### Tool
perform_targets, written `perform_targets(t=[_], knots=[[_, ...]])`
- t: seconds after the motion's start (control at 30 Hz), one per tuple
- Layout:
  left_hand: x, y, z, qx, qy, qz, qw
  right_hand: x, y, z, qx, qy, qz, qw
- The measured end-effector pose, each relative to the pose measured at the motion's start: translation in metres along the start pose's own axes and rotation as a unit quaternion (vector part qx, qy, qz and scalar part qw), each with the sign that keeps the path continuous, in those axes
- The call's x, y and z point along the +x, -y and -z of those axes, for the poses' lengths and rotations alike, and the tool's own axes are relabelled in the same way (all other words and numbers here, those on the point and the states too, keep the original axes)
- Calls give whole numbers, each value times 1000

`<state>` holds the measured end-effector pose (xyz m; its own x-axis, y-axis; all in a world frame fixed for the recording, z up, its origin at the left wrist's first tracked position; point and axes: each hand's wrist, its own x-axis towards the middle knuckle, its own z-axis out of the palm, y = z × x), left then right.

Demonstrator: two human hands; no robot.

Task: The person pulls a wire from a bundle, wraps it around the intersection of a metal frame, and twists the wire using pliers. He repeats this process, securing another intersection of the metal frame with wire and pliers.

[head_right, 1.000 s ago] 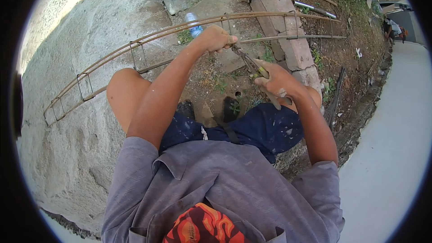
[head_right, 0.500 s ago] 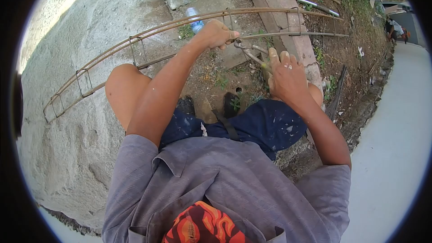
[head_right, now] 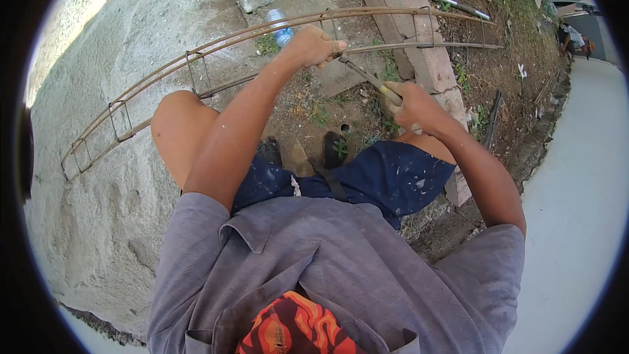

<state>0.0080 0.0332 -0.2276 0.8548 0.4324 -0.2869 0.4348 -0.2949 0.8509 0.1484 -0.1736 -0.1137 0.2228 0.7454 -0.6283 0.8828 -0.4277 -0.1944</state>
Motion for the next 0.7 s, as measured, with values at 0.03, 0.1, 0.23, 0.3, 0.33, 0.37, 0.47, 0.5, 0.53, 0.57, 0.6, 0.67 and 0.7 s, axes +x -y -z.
perform_targets(t=[0.03, 0.1, 0.23, 0.3, 0.33, 0.37, 0.47, 0.5, 0.53, 0.57, 0.6, 0.67, 0.7], knots=[[0, 0, 0, -7, -3, 6, 1000, 5, -1, -6, 111, 76, -28, 990], [-1, 1, -1, -18, -3, 17, 1000, 1, -4, -38, 648, 183, -67, 736], [4, 2, 0, -29, -3, 21, 999, -4, 22, -54, 653, 154, -44, 740], [2, 5, -5, -50, -1, 33, 998, -8, 30, -64, 662, 140, -39, 735], [1, 4, -3, -62, -3, 38, 997, -11, 30, -57, 590, 129, -43, 796], [0, 2, -2, -76, -7, 43, 996, -17, 30, -42, 511, 116, -47, 850], [-2, -1, 0, -86, -8, 55, 995, -30, 17, -31, 159, -112, 22, 981], [-3, -1, 1, -82, -9, 53, 995, -38, 17, -28, -2, -174, 29, 984], [-2, -1, 0, -79, -9, 49, 996, -46, 19, -24, -161, -238, 15, 958], [-2, -1, 0, -77, -9, 46, 996, -50, 17, -22, -253, -273, 10, 928], [-1, 0, -1, -75, -7, 48, 996, -51, 13, -23, -295, -282, 12, 913], [-1, 0, 0, -71, -2, 50, 996, -51, 5, -26, -323, -284, 13, 903], [-1, -1, 0, -67, 0, 50, 997, -49, 3, -27, -316, -277, 13, 907]])
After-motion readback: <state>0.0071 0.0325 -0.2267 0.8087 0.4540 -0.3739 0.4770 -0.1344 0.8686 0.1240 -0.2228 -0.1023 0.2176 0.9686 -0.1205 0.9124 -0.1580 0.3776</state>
